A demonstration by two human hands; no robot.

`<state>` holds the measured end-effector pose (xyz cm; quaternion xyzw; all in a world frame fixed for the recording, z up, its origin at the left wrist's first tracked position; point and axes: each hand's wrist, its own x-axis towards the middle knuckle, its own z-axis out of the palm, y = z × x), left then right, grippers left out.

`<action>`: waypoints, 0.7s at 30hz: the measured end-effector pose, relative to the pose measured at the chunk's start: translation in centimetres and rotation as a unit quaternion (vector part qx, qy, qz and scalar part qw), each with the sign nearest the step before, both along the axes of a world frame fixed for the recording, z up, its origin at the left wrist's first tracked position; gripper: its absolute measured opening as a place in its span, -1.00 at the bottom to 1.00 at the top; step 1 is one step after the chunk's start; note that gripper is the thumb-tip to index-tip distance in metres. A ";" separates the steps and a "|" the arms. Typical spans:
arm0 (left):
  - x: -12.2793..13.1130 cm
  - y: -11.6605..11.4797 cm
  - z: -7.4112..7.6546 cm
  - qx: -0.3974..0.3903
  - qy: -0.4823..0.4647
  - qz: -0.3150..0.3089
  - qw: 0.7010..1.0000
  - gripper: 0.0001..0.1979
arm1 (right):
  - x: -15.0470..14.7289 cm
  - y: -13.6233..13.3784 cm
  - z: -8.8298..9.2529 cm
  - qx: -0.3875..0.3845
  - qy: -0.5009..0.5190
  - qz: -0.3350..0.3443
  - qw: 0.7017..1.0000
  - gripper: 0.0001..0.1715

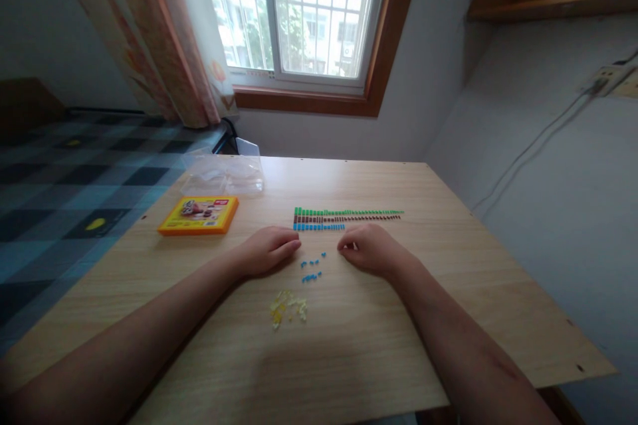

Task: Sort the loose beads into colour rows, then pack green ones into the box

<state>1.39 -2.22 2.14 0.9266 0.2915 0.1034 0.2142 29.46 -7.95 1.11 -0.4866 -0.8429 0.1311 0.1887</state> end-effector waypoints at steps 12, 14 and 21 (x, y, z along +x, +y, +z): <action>-0.3 0.0 0.0 -0.021 -0.022 0.004 1.000 -0.63 | 1.7 0.8 -0.2 -0.024 0.007 -0.055 0.998 -0.87; -0.4 0.1 -0.1 -0.020 -0.032 0.002 0.999 -0.63 | 1.7 0.8 -0.1 -0.026 0.006 -0.048 0.998 -0.85; -0.9 0.8 -0.4 -0.011 -0.054 0.018 0.998 -0.60 | 1.8 1.8 -0.8 0.002 -0.001 -0.119 0.993 -0.79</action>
